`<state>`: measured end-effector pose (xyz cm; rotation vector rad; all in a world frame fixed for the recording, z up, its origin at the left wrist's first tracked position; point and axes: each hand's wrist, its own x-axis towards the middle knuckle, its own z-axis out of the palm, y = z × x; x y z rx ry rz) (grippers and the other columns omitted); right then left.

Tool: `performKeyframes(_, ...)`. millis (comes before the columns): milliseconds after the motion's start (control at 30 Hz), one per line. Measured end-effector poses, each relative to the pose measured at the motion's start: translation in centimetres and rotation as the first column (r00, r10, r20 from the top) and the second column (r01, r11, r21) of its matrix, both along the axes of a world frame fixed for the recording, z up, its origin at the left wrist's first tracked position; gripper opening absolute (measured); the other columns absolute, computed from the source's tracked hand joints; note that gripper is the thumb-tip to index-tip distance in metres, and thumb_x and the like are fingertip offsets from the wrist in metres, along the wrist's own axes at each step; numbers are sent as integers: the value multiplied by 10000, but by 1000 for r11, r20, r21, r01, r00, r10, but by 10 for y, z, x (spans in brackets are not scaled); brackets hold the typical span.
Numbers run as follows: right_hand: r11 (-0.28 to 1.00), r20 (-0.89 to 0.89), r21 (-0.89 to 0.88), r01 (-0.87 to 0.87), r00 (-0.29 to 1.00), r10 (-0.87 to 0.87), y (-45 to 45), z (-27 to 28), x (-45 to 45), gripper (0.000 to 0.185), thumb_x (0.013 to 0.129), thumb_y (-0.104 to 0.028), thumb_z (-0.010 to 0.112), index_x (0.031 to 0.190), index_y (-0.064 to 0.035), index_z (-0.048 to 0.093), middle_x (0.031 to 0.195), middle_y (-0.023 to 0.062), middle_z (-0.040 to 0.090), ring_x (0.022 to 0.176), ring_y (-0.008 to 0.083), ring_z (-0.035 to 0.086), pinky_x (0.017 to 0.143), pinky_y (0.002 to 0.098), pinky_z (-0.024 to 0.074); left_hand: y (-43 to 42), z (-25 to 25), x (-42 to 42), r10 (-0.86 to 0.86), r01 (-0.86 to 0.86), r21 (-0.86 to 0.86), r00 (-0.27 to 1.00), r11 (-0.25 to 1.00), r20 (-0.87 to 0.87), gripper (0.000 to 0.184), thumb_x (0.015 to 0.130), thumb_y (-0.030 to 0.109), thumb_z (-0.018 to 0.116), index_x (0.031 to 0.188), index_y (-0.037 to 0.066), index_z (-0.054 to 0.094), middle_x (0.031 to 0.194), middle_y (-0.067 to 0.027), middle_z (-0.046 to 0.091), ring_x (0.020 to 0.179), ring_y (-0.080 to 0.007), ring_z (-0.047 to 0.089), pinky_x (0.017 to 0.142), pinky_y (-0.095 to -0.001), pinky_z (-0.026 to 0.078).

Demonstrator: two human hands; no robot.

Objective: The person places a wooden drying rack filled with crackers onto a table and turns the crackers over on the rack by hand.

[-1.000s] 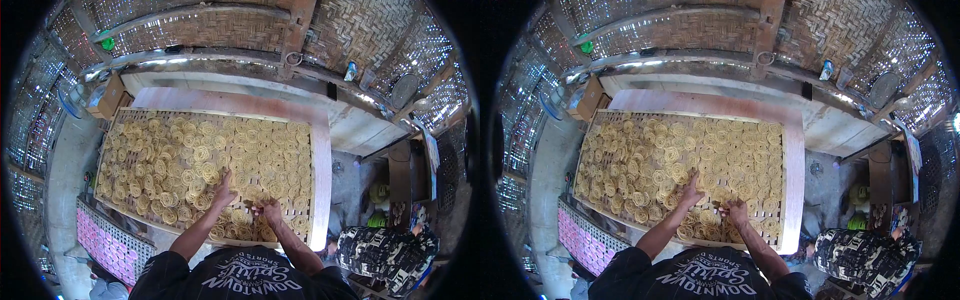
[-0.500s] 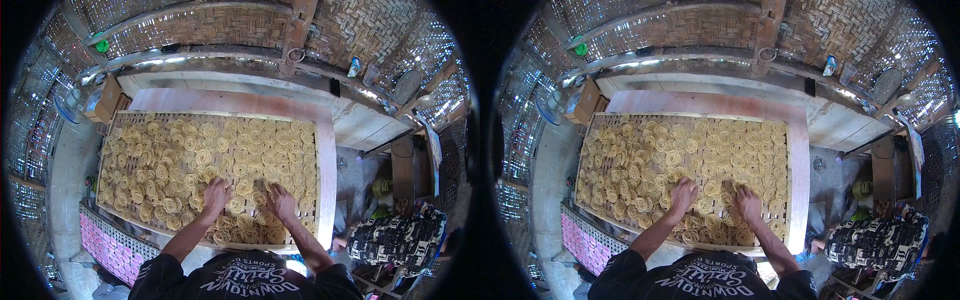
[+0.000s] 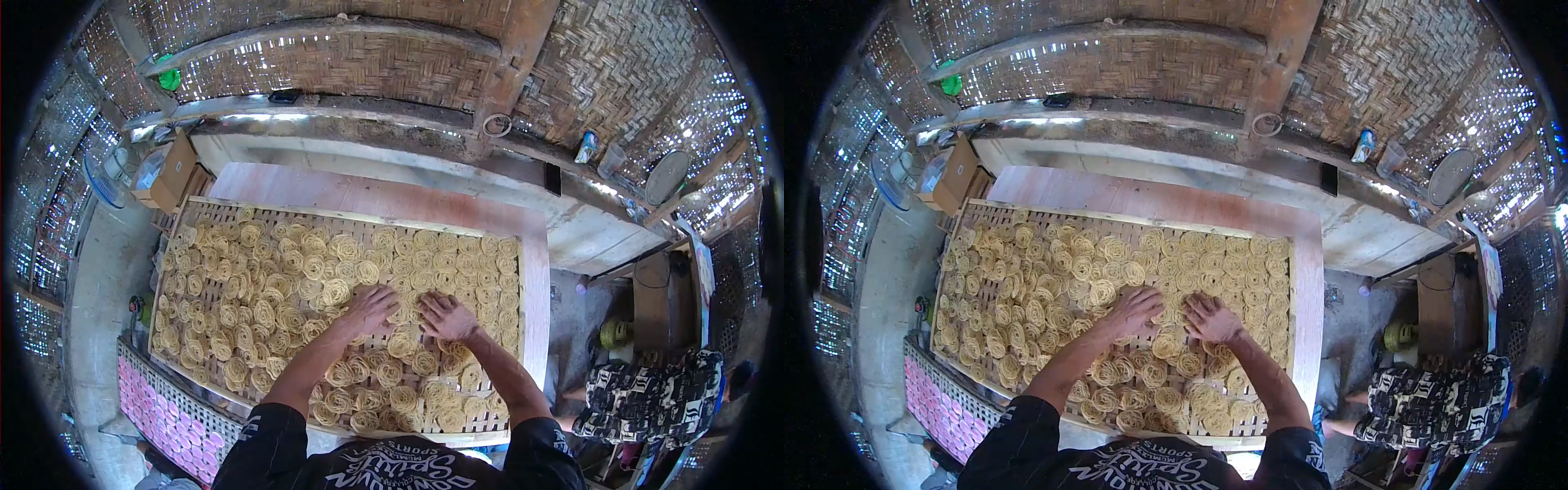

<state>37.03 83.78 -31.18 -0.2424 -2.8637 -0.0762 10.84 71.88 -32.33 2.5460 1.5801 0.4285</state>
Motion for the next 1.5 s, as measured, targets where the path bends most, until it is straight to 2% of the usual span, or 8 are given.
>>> performKeyframes(567, 995, -52, -95, 0, 999, -5, 21, -28, -13, 334, 885, -227, 608, 1164, -43, 608, 1126, 158, 667, 957, 288, 654, 716, 408, 554, 31, -15, 2, 115, -115, 7, 989, 993, -92, 397, 888, 132, 616, 1280, 68, 602, 1278, -138, 627, 1190, -270, 606, 980, -407, 523)
performKeyframes(667, 454, 324, -621, 638, 737, -593, 28, 48, -43, 207, 959, -147, 564, 1114, -16, 604, 1005, 132, 687, 818, 250, 676, 620, 343, 568, 65, 34, 10, 495, -415, -304, 826, 858, 270, 340, 944, 169, 608, 1265, 56, 614, 1177, -154, 677, 1048, -263, 676, 836, -367, 588)
performKeyframes(833, -103, -25, -982, -160, 644, -765, 32, 81, -30, 244, 991, -139, 576, 1176, 20, 578, 1014, 100, 675, 844, 194, 681, 617, 322, 604, 79, 74, 0, 426, -599, -49, 507, 799, 749, 367, 994, 192, 564, 1314, 12, 549, 1003, -171, 707, 789, -239, 713, 603, -384, 593)
performKeyframes(967, -225, 86, -958, -180, 567, -819, -16, 64, -35, 303, 975, -189, 617, 1177, 28, 551, 1103, 132, 651, 908, 222, 694, 565, 347, 605, 46, 73, 21, 747, -451, -636, 114, 626, 655, 425, 991, 244, 580, 1336, 7, 505, 1102, -228, 667, 760, -240, 719, 671, -399, 586)
performKeyframes(1167, -359, 291, -932, -59, 470, -833, -49, -18, -33, 205, 947, -153, 630, 1035, 11, 543, 1031, 82, 610, 909, 218, 648, 647, 313, 573, 31, -31, 22, 799, -668, -449, 426, 594, 424, 482, 956, 360, 593, 1305, 30, 547, 1192, -264, 616, 1094, -392, 618, 941, -478, 480)
performKeyframes(1267, 232, -17, -906, 354, 516, -856, -43, -105, -18, 176, 934, -126, 627, 1002, 12, 542, 990, 61, 595, 850, 201, 620, 731, 282, 548, 27, -14, 25, 805, -716, -374, 487, 590, 338, 451, 919, 379, 629, 1213, 36, 622, 1162, -247, 634, 1103, -400, 603, 955, -468, 465)
performKeyframes(1433, -178, 31, -935, -307, 428, -903, -70, -26, -24, 284, 910, -163, 667, 1137, -12, 590, 1006, 72, 618, 809, 182, 638, 728, 327, 554, 10, 18, 20, 815, -545, -651, 540, 528, 209, 431, 882, 440, 643, 1027, 42, 725, 1070, -215, 638, 1043, -388, 607, 928, -468, 473)
performKeyframes(1500, -359, 171, -913, -192, 618, -767, -77, -9, -7, 381, 916, -245, 672, 1232, -50, 589, 1051, 96, 632, 797, 206, 655, 722, 351, 562, -1, 0, 17, 702, -524, -564, 697, 638, 146, 470, 884, 479, 627, 982, 32, 739, 1028, -205, 634, 1021, -373, 609, 906, -477, 481)
